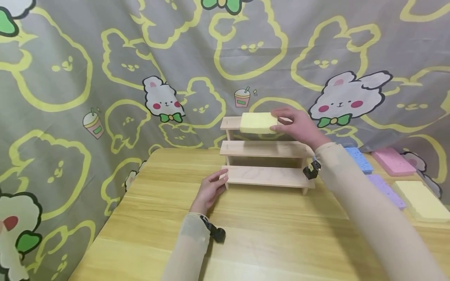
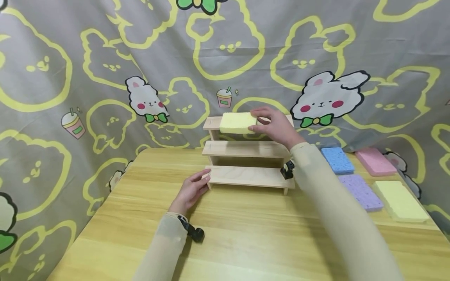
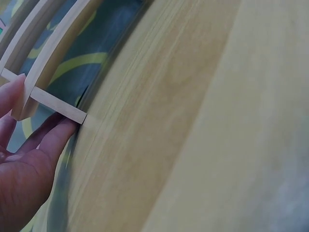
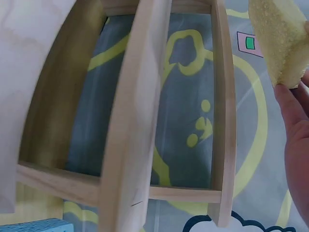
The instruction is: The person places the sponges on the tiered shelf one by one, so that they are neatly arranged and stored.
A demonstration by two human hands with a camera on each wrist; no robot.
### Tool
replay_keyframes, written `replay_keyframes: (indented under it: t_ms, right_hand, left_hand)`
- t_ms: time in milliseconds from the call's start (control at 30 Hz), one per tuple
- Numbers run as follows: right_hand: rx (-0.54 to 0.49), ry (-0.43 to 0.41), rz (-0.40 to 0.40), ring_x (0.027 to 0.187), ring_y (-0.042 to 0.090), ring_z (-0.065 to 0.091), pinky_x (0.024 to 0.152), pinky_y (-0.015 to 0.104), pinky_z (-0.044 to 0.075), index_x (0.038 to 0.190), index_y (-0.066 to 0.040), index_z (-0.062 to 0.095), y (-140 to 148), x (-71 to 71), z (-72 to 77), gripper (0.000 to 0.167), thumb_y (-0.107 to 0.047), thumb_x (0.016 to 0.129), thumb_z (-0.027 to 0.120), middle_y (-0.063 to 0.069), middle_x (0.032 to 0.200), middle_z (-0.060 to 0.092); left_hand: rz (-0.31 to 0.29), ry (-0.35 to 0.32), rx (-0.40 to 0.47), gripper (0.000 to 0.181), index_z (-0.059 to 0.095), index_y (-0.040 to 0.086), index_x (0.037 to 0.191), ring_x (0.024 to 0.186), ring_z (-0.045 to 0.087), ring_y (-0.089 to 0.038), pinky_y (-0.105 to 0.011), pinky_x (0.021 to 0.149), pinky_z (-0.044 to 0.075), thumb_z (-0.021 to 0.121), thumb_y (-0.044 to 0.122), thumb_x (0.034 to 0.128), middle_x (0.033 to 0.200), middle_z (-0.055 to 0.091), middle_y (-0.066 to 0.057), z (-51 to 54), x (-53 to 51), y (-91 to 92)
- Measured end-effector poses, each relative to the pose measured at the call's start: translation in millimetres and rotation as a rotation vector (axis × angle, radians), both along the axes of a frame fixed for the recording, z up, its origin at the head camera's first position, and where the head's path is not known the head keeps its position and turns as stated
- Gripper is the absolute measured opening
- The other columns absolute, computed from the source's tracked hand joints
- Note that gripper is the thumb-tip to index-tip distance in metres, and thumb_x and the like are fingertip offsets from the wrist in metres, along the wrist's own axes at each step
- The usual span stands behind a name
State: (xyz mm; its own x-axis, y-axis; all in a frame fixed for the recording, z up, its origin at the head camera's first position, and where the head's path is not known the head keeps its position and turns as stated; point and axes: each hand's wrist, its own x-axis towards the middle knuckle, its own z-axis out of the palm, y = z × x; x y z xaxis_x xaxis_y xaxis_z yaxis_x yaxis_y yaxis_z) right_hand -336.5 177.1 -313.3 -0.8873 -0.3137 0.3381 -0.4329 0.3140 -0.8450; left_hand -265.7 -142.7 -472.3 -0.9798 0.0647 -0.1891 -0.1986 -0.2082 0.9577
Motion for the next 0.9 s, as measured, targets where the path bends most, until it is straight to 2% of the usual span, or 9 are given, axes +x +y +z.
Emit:
replay_keyframes:
  t_ms: [133,333,500,767,900]
  right_hand:
    - [0.038,-0.004,-0.012,0.127,0.029,0.050,0.103,0.033,0.044,0.133,0.002,0.058,-0.6,-9.9,6.8,0.055,-0.018,0.086,0.078,0.012,0.139,0.051]
    - [0.128,-0.026,-0.041,0.126,0.032,0.051,0.106,0.044,0.040,0.136,-0.006,0.058,-1.6,-24.4,13.9,0.060,-0.031,0.086,0.078,0.010,0.144,0.047]
    - [0.146,-0.037,-0.044,0.127,0.030,0.050,0.108,0.042,0.038,0.137,-0.006,0.058,-2.5,-36.3,14.7,0.061,-0.030,0.085,0.079,0.010,0.146,0.045]
    - [0.042,-0.097,-0.041,0.127,0.032,0.050,0.106,0.041,0.041,0.137,0.000,0.055,-9.3,-45.7,3.0,0.058,-0.020,0.087,0.077,0.013,0.144,0.047]
    - [0.036,-0.101,-0.033,0.128,0.034,0.048,0.108,0.043,0.039,0.137,0.000,0.055,-10.6,-49.1,-2.5,0.057,-0.019,0.088,0.076,0.014,0.145,0.047]
  left_hand:
    - [0.003,0.003,-0.007,0.037,0.065,0.006,0.129,0.121,0.055,-0.030,-0.038,0.098,0.048,0.069,0.007,0.0920,0.146,0.046,-0.013,1.8,-2.0,-0.3]
    - [-0.006,0.012,-0.007,0.040,0.063,0.005,0.131,0.123,0.053,-0.032,-0.038,0.098,0.048,0.070,0.009,0.0920,0.150,0.041,-0.014,1.4,-1.3,0.3]
    - [0.010,0.007,0.012,0.039,0.063,0.004,0.131,0.121,0.054,-0.031,-0.039,0.098,0.048,0.069,0.005,0.0920,0.147,0.044,-0.015,1.1,0.0,3.7]
    - [0.010,0.006,0.021,0.040,0.063,0.005,0.131,0.121,0.055,-0.031,-0.039,0.098,0.048,0.069,0.007,0.0921,0.147,0.044,-0.016,-1.8,1.8,4.3]
    - [0.009,-0.001,0.014,0.040,0.063,0.005,0.132,0.122,0.054,-0.031,-0.039,0.098,0.048,0.069,0.007,0.0924,0.147,0.044,-0.016,0.2,1.6,2.2]
